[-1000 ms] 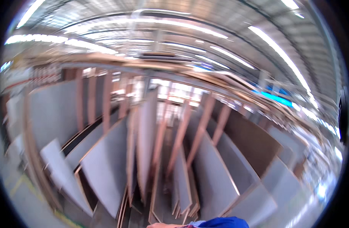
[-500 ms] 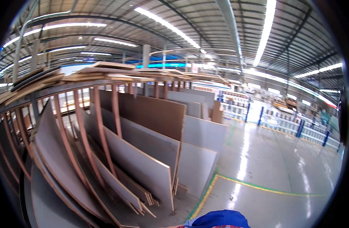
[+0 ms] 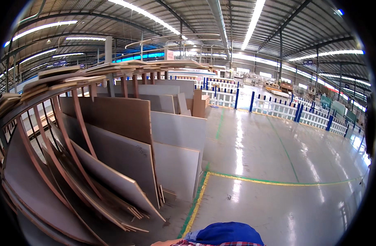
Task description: The person walks through a woodworking facility and uses a tape measure to measure the dimensions of various wood panels and planks. They measure several panels stored vertically in racks and some stacked horizontally, recording measurements by extending and retracting the tape measure against the wood surfaces.
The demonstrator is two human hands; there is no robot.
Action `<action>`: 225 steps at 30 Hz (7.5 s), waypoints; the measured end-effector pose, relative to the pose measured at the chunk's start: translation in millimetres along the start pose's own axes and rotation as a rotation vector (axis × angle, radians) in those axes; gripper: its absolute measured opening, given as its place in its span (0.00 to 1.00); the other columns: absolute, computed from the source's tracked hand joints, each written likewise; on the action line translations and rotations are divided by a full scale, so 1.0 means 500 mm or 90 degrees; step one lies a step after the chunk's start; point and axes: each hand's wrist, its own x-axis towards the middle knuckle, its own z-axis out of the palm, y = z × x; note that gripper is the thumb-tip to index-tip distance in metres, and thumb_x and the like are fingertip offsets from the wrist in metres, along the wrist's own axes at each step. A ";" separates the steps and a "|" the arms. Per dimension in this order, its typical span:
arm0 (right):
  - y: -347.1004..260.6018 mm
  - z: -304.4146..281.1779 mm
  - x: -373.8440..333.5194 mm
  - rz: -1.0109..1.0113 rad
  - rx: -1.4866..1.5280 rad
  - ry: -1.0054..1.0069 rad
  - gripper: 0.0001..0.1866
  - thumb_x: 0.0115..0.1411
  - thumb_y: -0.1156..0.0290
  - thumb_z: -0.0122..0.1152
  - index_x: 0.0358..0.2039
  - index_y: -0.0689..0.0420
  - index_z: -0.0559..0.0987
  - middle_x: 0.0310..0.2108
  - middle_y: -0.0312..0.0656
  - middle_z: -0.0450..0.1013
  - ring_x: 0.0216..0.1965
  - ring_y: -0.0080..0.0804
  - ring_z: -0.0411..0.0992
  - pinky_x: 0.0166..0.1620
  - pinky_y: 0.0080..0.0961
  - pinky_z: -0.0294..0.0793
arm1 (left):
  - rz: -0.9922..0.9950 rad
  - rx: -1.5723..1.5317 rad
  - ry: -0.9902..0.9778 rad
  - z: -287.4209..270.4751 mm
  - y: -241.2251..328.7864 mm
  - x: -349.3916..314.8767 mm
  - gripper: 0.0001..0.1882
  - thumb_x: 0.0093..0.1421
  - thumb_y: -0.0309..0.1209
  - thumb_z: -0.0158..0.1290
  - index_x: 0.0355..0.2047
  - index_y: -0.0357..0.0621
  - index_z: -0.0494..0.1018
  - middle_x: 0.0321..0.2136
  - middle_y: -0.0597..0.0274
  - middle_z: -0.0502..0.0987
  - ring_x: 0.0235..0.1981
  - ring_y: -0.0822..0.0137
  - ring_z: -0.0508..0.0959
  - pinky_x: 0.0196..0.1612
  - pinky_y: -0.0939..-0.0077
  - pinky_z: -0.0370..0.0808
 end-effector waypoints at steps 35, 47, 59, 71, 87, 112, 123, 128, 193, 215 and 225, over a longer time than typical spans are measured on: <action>0.972 -0.938 -0.690 0.055 0.095 0.440 0.24 0.54 0.54 0.57 0.46 0.57 0.71 0.35 0.44 0.70 0.36 0.32 0.67 0.39 0.24 0.66 | 0.246 0.094 -0.227 1.390 0.325 0.338 0.16 0.59 0.37 0.49 0.19 0.39 0.69 0.13 0.66 0.69 0.17 0.77 0.68 0.22 0.84 0.64; 1.215 -1.195 -0.741 0.098 0.277 0.276 0.24 0.54 0.53 0.57 0.48 0.53 0.71 0.28 0.36 0.68 0.28 0.21 0.65 0.33 0.19 0.66 | 0.341 0.257 -0.116 1.707 0.434 0.329 0.18 0.61 0.38 0.43 0.22 0.37 0.69 0.14 0.66 0.69 0.16 0.75 0.66 0.20 0.77 0.63; 1.209 -1.364 -0.720 -0.093 0.194 -0.059 0.17 0.54 0.60 0.55 0.42 0.56 0.73 0.22 0.32 0.68 0.22 0.18 0.63 0.24 0.19 0.64 | 0.146 0.086 0.381 1.764 0.283 0.184 0.22 0.56 0.41 0.51 0.12 0.36 0.68 0.10 0.64 0.69 0.14 0.77 0.67 0.20 0.76 0.64; 1.313 -1.206 -0.719 -0.235 0.026 -0.323 0.20 0.54 0.54 0.51 0.38 0.58 0.75 0.31 0.43 0.72 0.32 0.32 0.67 0.36 0.32 0.67 | 0.023 -0.047 0.547 1.869 0.100 -0.097 0.19 0.58 0.43 0.47 0.27 0.37 0.72 0.15 0.61 0.72 0.18 0.73 0.70 0.24 0.76 0.66; 0.843 -0.575 -0.715 -0.226 -0.123 -0.421 0.20 0.54 0.51 0.49 0.35 0.56 0.75 0.24 0.36 0.69 0.28 0.26 0.65 0.33 0.28 0.65 | 0.014 0.106 0.772 1.391 -0.086 -0.598 0.18 0.59 0.42 0.45 0.32 0.39 0.74 0.26 0.43 0.74 0.27 0.45 0.73 0.32 0.59 0.68; 0.124 0.237 -0.234 -0.432 -0.020 -0.961 0.17 0.57 0.61 0.53 0.43 0.57 0.72 0.24 0.29 0.65 0.27 0.15 0.61 0.28 0.13 0.59 | 0.105 -0.344 1.074 0.460 -0.276 -0.889 0.20 0.60 0.42 0.46 0.22 0.35 0.71 0.16 0.55 0.72 0.18 0.64 0.73 0.23 0.71 0.71; -0.182 0.471 -0.095 -0.322 -0.125 -0.986 0.13 0.58 0.59 0.52 0.36 0.55 0.71 0.19 0.27 0.60 0.20 0.16 0.57 0.21 0.18 0.55 | 0.156 -0.752 0.925 0.086 -0.316 -0.937 0.24 0.62 0.48 0.40 0.34 0.35 0.67 0.25 0.50 0.75 0.26 0.59 0.77 0.26 0.69 0.76; -0.275 0.630 -0.049 -0.292 -0.090 -0.933 0.13 0.58 0.59 0.52 0.37 0.55 0.70 0.19 0.27 0.61 0.20 0.16 0.57 0.21 0.18 0.55 | 0.143 -0.704 0.889 -0.169 -0.388 -0.965 0.23 0.62 0.46 0.40 0.28 0.36 0.70 0.24 0.52 0.75 0.24 0.60 0.76 0.25 0.69 0.73; -1.445 1.256 0.596 -0.317 -0.061 -0.440 0.20 0.57 0.61 0.56 0.47 0.58 0.69 0.32 0.32 0.68 0.32 0.18 0.64 0.34 0.14 0.64 | 0.440 -0.403 0.525 -1.949 -0.082 -1.005 0.10 0.56 0.24 0.52 0.37 0.32 0.72 0.25 0.59 0.75 0.23 0.69 0.77 0.28 0.76 0.77; -1.698 1.785 0.650 -0.376 -0.163 -0.865 0.20 0.58 0.59 0.52 0.46 0.58 0.67 0.32 0.37 0.68 0.34 0.24 0.65 0.37 0.22 0.64 | 0.246 -0.630 0.909 -2.177 -0.453 -1.299 0.11 0.60 0.34 0.48 0.32 0.35 0.69 0.20 0.58 0.75 0.18 0.70 0.76 0.22 0.80 0.74; -1.775 2.152 0.485 -0.197 -0.050 -0.772 0.16 0.58 0.65 0.54 0.44 0.58 0.70 0.30 0.30 0.68 0.33 0.17 0.64 0.38 0.15 0.63 | 0.229 -0.422 0.926 -2.428 -0.519 -1.598 0.14 0.58 0.33 0.50 0.37 0.32 0.71 0.22 0.63 0.73 0.21 0.74 0.74 0.24 0.81 0.74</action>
